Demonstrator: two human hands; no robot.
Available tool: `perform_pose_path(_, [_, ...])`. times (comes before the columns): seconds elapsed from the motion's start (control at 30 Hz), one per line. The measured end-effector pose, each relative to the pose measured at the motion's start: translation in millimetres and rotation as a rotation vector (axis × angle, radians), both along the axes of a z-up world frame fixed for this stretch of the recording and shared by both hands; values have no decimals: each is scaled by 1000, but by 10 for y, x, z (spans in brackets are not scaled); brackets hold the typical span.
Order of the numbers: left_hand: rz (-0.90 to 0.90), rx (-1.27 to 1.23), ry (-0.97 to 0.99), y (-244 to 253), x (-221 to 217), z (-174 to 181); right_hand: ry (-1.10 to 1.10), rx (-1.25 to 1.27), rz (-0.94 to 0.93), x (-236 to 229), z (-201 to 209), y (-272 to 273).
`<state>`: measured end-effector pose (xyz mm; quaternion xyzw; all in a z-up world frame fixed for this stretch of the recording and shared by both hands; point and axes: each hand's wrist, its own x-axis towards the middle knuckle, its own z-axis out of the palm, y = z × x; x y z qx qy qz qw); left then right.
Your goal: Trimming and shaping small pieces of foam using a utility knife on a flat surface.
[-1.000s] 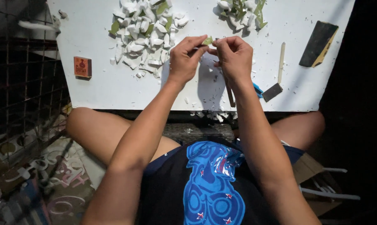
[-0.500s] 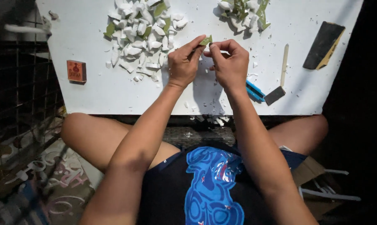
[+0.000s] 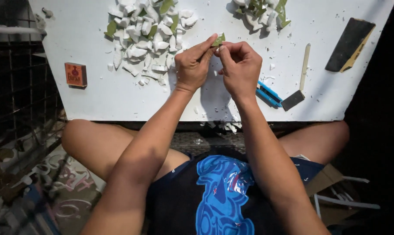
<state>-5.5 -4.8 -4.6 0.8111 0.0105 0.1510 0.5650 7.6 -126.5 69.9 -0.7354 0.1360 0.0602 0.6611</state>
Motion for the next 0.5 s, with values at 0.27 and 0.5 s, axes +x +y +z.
perform_pose_path(0.27, [-4, -2, -6, 3, 11, 17, -62, -60, 18, 16, -54, -4])
perform_pose_path(0.5, [1, 4, 5, 2, 6, 7, -101, -84, 43, 12, -102, -11])
